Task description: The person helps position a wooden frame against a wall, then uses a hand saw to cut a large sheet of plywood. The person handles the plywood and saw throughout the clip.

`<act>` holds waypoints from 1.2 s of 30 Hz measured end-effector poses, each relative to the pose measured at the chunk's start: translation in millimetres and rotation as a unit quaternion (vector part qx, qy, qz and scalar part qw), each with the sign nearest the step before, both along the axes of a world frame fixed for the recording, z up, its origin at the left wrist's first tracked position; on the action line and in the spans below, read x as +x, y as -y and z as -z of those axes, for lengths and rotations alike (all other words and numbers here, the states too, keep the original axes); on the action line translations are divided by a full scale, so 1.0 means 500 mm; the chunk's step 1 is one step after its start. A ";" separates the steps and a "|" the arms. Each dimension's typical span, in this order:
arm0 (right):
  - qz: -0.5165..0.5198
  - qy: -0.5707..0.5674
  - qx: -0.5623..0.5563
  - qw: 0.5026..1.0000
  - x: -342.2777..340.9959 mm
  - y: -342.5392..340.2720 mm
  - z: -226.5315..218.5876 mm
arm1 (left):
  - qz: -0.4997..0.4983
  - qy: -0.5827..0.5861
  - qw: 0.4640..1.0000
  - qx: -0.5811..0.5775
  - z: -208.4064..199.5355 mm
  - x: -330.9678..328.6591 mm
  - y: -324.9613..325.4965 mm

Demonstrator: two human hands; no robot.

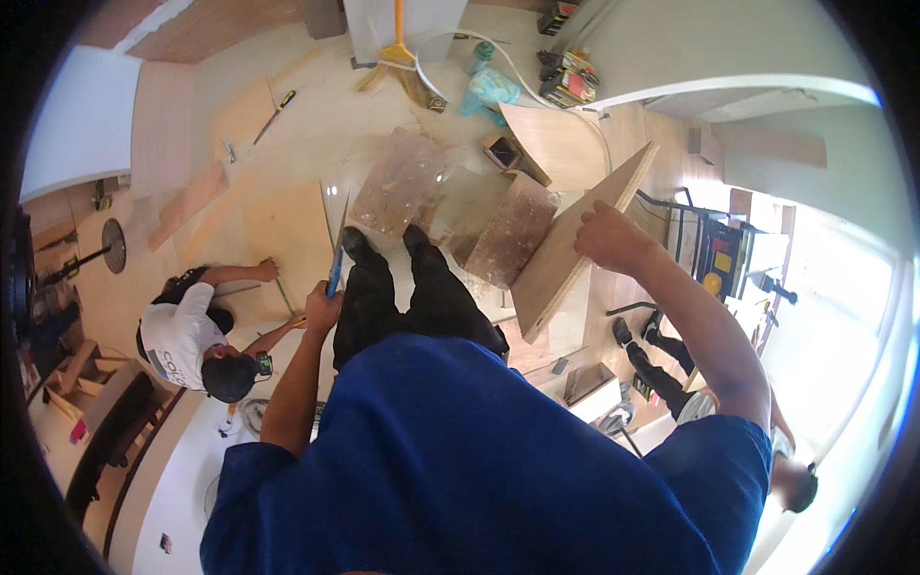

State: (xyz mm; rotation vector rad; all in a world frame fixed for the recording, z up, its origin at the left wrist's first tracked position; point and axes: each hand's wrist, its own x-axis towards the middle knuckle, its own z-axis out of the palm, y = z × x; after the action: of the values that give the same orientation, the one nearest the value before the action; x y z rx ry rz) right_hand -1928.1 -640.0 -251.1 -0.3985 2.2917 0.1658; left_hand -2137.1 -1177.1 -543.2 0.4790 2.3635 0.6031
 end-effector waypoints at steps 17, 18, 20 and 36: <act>0.303 -0.185 0.017 0.935 0.206 -0.009 -0.571 | 0.023 -0.010 0.999 0.025 -0.070 -0.099 -0.081; 0.334 -0.162 0.029 0.928 0.206 -0.002 -0.599 | 0.028 -0.016 0.999 0.033 -0.073 -0.103 -0.080; 0.291 -0.237 0.053 0.926 0.246 0.002 -0.643 | 0.006 -0.007 0.998 0.062 -0.030 -0.098 -0.049; 0.507 -0.379 0.038 0.773 0.313 -0.153 -0.727 | -0.212 0.202 0.938 0.184 -0.109 -0.060 -0.013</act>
State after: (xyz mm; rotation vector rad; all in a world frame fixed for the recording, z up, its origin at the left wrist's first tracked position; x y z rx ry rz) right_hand -1771.8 -563.5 112.2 1.1807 2.9032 -0.1748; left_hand -2167.4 -1170.5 -488.6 -0.0167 1.9604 1.2284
